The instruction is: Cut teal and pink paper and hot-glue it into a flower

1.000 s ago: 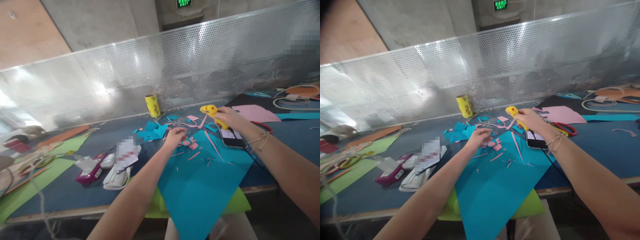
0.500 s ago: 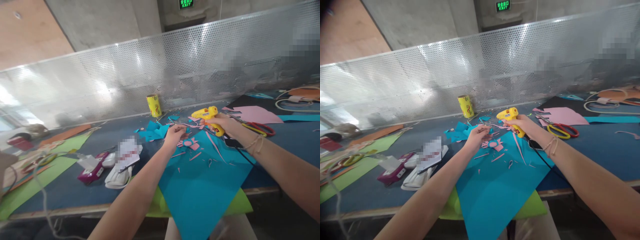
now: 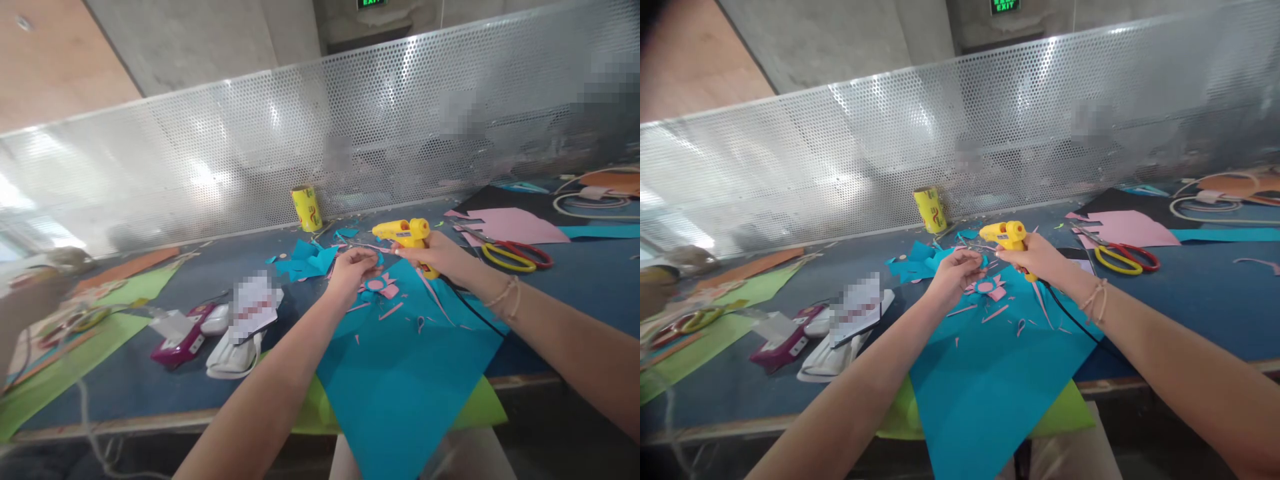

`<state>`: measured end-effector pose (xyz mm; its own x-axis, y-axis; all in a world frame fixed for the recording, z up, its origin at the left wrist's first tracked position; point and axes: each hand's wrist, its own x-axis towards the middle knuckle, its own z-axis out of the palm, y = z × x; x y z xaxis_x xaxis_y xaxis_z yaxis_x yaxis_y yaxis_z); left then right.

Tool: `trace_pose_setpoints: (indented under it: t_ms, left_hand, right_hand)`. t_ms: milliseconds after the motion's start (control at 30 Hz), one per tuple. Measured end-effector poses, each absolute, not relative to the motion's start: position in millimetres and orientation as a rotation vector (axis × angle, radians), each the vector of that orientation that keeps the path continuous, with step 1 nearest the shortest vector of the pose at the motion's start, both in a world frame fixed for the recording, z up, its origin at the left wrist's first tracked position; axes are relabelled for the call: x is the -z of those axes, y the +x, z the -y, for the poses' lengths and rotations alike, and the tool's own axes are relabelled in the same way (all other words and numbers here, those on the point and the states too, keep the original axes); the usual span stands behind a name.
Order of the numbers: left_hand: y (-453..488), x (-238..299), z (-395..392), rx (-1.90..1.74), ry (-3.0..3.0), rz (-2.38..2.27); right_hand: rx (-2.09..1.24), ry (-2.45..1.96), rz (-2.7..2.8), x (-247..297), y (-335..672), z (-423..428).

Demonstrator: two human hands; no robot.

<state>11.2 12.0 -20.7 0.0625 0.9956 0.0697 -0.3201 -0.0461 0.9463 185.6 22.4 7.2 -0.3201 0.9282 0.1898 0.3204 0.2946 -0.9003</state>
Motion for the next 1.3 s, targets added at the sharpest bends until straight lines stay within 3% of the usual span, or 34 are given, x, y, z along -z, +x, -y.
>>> trace_pose_setpoints:
  t_ms: [567,1300]
  left_hand:
    - [10,19,-12,-1.357,0.972,-0.882]
    - [2,16,-20,-1.541,0.86,-0.934]
  right_hand:
    - [-0.79,-1.13,1.886,-7,190,-24]
    - [-0.902,-1.199,1.88,-9,192,-22]
